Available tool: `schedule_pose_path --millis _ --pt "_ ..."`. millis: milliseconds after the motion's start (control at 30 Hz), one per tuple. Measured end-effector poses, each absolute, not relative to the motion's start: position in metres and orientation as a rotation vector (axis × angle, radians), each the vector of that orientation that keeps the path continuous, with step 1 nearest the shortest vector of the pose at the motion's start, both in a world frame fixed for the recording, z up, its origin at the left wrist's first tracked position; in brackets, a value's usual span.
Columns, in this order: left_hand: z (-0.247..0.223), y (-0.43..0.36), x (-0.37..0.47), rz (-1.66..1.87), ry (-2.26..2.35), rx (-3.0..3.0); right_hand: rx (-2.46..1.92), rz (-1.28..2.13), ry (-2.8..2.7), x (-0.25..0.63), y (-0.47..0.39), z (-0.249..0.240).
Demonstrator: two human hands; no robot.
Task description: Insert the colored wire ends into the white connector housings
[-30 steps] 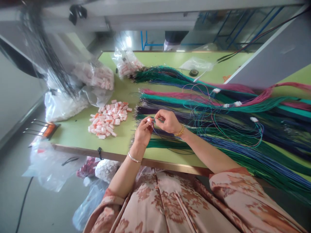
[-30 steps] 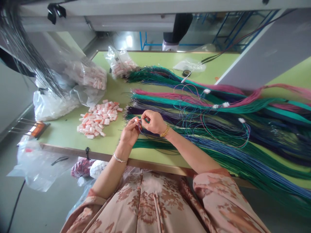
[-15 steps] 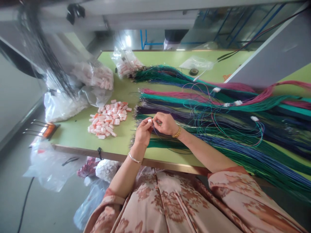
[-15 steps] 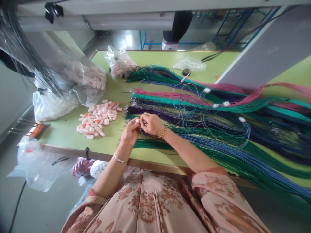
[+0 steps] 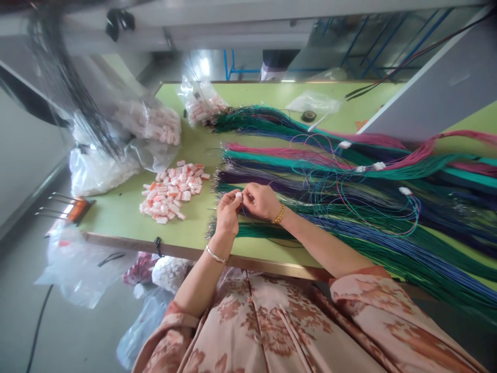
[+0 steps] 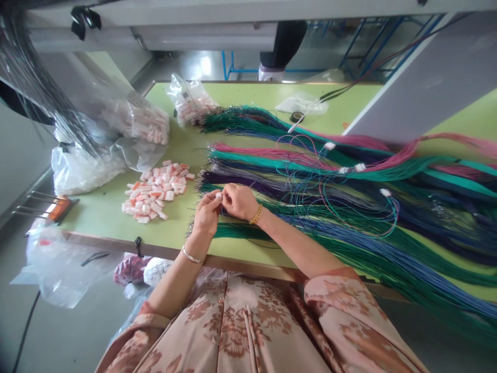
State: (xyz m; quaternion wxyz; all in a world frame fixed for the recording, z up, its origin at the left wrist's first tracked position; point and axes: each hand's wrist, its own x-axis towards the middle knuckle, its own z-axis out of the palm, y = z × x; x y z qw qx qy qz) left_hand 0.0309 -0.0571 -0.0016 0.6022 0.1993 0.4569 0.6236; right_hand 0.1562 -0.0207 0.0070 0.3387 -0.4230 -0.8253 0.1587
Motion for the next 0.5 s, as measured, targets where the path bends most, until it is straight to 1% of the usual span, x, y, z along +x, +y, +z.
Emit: schedule_pose_path --millis 67,267,433,500 --pt "0.001 -0.058 0.031 1.466 1.071 0.475 -1.086 0.417 -2.158 0.158 -0.021 0.009" --pt "0.014 -0.056 0.032 1.446 1.04 0.447 -1.016 0.571 -2.144 0.167 -0.016 0.028" --pt "0.019 -0.051 0.035 1.426 1.052 0.439 -1.072 0.487 -2.142 0.167 -0.018 0.03" --pt "0.02 -0.047 0.033 1.409 1.045 0.43 -1.058 0.548 -2.141 0.169 -0.015 0.031"
